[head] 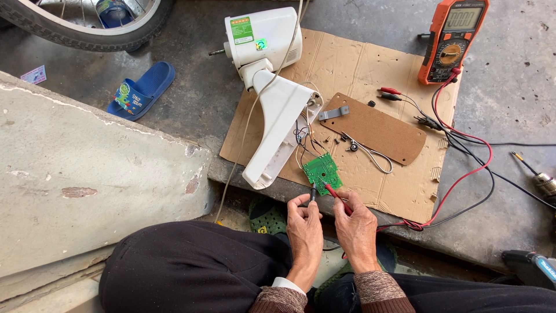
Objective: The person sits on the ground and uses a multimeter to test a green circuit board. They touch the probes to various points on the board while observing the digital display. A disassembled white fan housing and other tools are visible nearby.
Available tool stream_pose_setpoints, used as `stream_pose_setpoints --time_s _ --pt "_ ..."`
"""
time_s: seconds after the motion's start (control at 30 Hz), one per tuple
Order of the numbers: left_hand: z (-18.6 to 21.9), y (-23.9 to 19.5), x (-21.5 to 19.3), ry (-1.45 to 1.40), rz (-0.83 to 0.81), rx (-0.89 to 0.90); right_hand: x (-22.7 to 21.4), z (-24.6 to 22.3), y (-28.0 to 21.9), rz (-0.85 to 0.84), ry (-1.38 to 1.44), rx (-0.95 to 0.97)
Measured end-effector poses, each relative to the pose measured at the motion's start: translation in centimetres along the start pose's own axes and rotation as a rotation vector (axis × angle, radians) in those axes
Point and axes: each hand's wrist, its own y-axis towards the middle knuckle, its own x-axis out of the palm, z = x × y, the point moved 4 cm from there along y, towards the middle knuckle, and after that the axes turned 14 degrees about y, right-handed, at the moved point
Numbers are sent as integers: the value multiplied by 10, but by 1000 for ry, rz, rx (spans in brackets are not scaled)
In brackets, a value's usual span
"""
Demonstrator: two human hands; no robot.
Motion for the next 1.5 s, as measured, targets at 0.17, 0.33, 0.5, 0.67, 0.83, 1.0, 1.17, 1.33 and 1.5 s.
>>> stream_pose_setpoints --time_s 0.17,0.33,0.5,0.67,0.83,1.0,1.17,1.33,1.5 --pt "0 -1 -2 -26 0 -16 0 2 1 4 15 -6" --pt "-7 5 2 -19 14 -2 1 2 1 1 28 4" --pt "-7 6 3 -40 12 3 0 2 0 6 13 5" --pt "-6 8 4 -37 11 -4 1 3 2 7 -3 -11" --pt "-6 8 4 -27 15 5 0 -1 0 0 13 2" --pt "-10 10 5 -61 20 11 1 3 1 7 11 7" --pt "-7 8 4 -42 7 2 1 3 1 8 9 6" --pt "-4 7 2 -34 3 -16 1 3 1 7 5 -6" --pt "-6 10 3 0 0 -8 1 1 1 3 9 2"
